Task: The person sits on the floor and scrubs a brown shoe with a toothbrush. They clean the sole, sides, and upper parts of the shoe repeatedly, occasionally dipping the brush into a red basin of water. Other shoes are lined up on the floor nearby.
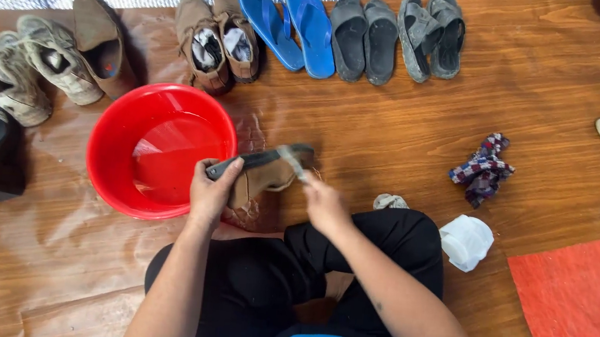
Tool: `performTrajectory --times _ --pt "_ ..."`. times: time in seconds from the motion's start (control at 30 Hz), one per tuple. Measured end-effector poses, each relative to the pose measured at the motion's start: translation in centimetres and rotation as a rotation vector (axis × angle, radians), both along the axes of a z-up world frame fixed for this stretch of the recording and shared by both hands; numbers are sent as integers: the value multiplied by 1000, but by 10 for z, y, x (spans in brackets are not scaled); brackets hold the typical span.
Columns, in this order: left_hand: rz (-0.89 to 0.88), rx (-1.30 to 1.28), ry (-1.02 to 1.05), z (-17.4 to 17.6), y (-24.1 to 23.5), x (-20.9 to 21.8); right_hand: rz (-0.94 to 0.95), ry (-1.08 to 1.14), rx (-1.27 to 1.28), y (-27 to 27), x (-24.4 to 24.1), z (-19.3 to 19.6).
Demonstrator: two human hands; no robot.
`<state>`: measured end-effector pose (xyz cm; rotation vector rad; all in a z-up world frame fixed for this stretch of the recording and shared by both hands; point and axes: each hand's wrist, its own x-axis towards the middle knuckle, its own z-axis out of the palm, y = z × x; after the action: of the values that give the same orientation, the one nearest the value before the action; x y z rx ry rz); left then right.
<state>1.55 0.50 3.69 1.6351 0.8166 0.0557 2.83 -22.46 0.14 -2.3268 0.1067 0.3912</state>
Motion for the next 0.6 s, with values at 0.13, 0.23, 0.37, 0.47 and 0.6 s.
performTrajectory --times 0.13,0.23,0.37,0.47,0.6 --pt "5 -21 -62 -38 9 11 132 -154 125 3 -11 -31" --pt "12 -16 -52 -38 9 12 31 -58 52 -13 12 -57" --pt "43 -37 -42 -21 2 10 162 -295 236 33 -35 10" --pt "26 -23 -26 -23 2 14 199 -286 93 14 -35 -22" --pt "0 -6 26 -40 7 9 14 -65 41 -12 -10 -47"
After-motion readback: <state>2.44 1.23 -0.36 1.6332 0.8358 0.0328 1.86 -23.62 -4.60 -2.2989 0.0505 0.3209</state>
